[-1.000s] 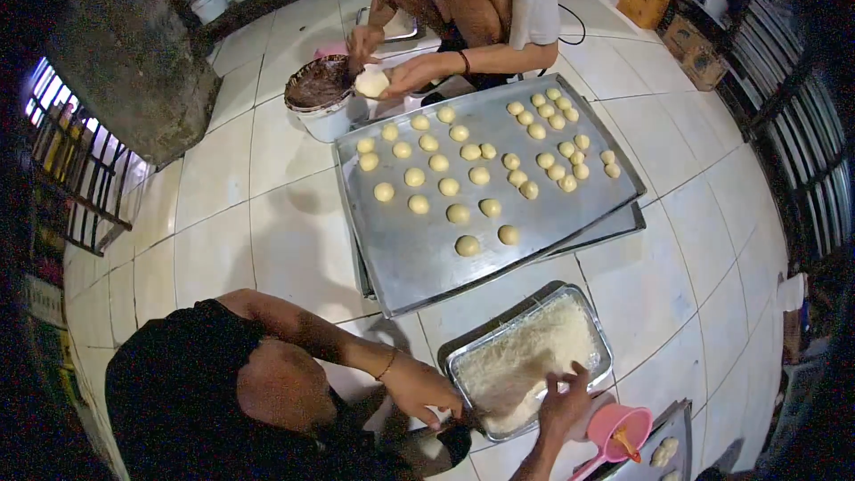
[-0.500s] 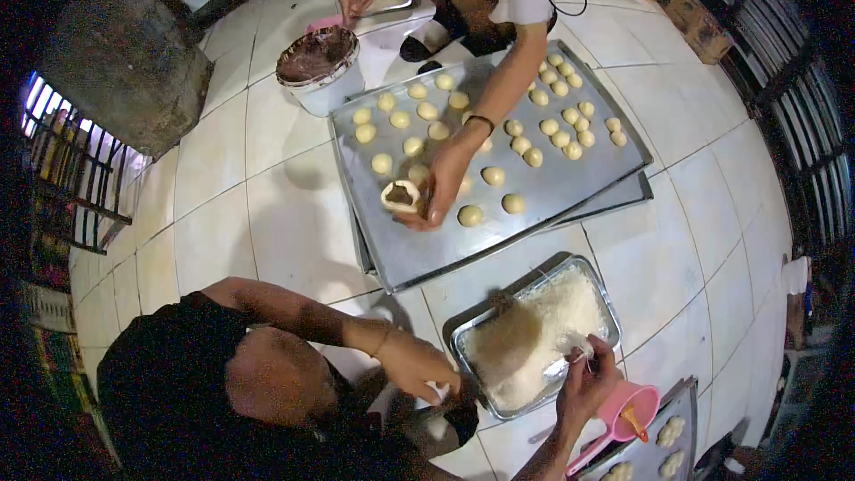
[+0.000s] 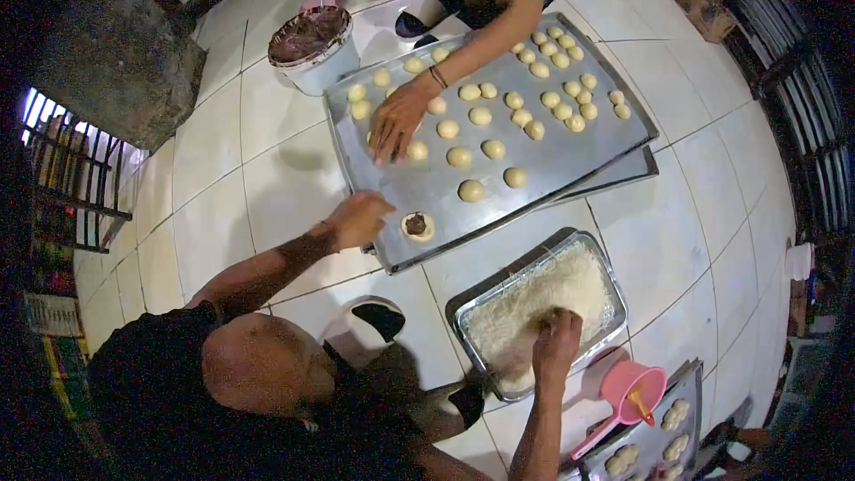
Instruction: Shaping and preparing small pastries or bread rolls on a large baking tray.
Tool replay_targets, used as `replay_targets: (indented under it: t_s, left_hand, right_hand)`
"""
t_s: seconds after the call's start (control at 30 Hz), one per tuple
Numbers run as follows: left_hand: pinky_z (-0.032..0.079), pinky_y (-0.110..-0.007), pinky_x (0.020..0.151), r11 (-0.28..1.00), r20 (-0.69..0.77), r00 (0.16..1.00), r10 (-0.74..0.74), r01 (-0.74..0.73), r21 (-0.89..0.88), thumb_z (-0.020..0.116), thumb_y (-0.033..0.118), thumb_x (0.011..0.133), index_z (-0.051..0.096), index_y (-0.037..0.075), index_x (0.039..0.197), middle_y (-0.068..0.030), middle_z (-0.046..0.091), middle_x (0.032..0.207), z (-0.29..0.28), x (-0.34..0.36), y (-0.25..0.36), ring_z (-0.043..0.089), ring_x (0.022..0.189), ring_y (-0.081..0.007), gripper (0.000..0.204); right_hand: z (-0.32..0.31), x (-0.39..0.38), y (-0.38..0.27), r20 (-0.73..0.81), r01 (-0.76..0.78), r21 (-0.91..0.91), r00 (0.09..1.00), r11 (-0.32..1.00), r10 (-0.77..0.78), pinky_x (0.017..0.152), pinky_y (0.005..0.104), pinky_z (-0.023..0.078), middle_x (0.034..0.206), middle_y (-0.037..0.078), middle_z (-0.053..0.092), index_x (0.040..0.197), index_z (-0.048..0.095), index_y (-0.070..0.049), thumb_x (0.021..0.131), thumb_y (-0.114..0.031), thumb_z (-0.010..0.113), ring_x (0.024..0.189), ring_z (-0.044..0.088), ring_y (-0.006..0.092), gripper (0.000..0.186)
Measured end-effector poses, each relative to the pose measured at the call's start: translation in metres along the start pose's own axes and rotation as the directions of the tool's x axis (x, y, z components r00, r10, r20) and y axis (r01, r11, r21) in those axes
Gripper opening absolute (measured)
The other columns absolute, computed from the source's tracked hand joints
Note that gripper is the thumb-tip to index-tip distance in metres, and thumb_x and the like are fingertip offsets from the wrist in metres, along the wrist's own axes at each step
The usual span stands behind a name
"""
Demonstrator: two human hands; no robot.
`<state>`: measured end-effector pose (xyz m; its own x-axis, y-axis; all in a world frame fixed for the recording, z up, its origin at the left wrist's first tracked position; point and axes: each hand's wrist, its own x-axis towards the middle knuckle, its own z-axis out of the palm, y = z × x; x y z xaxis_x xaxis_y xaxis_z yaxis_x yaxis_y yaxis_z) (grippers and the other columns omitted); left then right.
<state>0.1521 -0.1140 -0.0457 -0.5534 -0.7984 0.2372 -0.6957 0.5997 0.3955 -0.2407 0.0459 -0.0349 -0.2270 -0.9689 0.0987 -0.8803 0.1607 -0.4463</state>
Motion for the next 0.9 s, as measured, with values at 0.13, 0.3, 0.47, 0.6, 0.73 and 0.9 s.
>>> replay_targets:
  t_s: [0.13,0.3,0.47,0.6,0.73,0.9]
  left_hand:
    - [0.046,-0.031,0.068,0.98,0.161,0.967,-0.199,0.198,0.02,0.06,0.006,0.083,0.065,0.002,0.086,-0.0067,0.064,0.081,0.024,0.001,0.007,0.057,0.071,-0.0205,0.007]
    - [0.047,-0.029,0.071,0.751,0.021,0.976,-0.217,0.181,-0.635,0.056,0.007,0.091,0.062,0.007,0.103,-0.0051,0.063,0.094,0.026,0.023,0.03,0.056,0.075,-0.0156,0.013]
    - [0.047,-0.023,0.078,-0.118,0.269,0.888,-0.373,0.242,-0.963,0.058,0.004,0.089,0.059,0.004,0.114,-0.0049,0.061,0.101,0.034,0.078,0.079,0.058,0.084,-0.0151,0.025]
    - [0.051,-0.033,0.092,-0.655,0.453,0.891,0.021,0.355,-0.667,0.052,0.021,0.094,0.059,0.005,0.109,-0.0093,0.061,0.11,0.052,0.104,0.123,0.061,0.099,-0.0213,0.023]
    - [0.053,-0.042,0.091,-0.695,0.79,0.613,0.014,0.574,-0.433,0.054,0.046,0.093,0.054,0.003,0.119,-0.0111,0.06,0.118,0.084,0.107,0.164,0.061,0.103,-0.0257,0.05]
    - [0.054,-0.041,0.088,-0.493,0.808,0.585,0.07,0.724,-0.481,0.052,0.059,0.091,0.053,0.006,0.122,-0.0098,0.057,0.12,0.111,0.112,0.194,0.06,0.101,-0.0233,0.061]
  right_hand:
    - [-0.018,-0.003,0.004,0.005,-0.141,0.187,0.99,0.972,0.143,0.073,0.034,0.048,0.092,0.013,0.062,0.114,0.059,-0.002,0.078,-0.002,0.057,0.076,0.057,0.0256,0.036]
    - [-0.051,-0.002,-0.009,-0.159,-0.218,0.402,0.94,0.89,0.302,0.067,0.0322,0.049,0.088,0.014,0.062,0.115,0.059,-0.001,0.08,-0.002,0.059,0.072,0.059,0.0204,0.036]
    - [-0.032,-0.005,-0.001,0.032,-0.272,0.288,0.961,0.918,0.274,0.063,0.0297,0.049,0.082,0.011,0.063,0.107,0.06,0.001,0.077,0.001,0.061,0.068,0.059,0.0194,0.03]
    - [-0.029,-0.016,0.019,0.17,-0.36,0.326,0.932,0.874,0.32,0.06,0.0284,0.05,0.076,0.01,0.061,0.103,0.061,0.003,0.077,0.001,0.061,0.066,0.059,0.0189,0.026]
    - [-0.045,-0.014,0.023,0.197,-0.391,0.469,0.92,0.792,0.338,0.058,0.0277,0.05,0.074,0.012,0.061,0.1,0.06,0.005,0.078,-0.001,0.059,0.064,0.059,0.0186,0.024]
    - [-0.068,0.003,-0.002,0.132,-0.433,0.532,0.891,0.728,0.434,0.059,0.0263,0.05,0.076,0.013,0.063,0.101,0.06,0.006,0.077,0.001,0.06,0.063,0.058,0.0181,0.025]
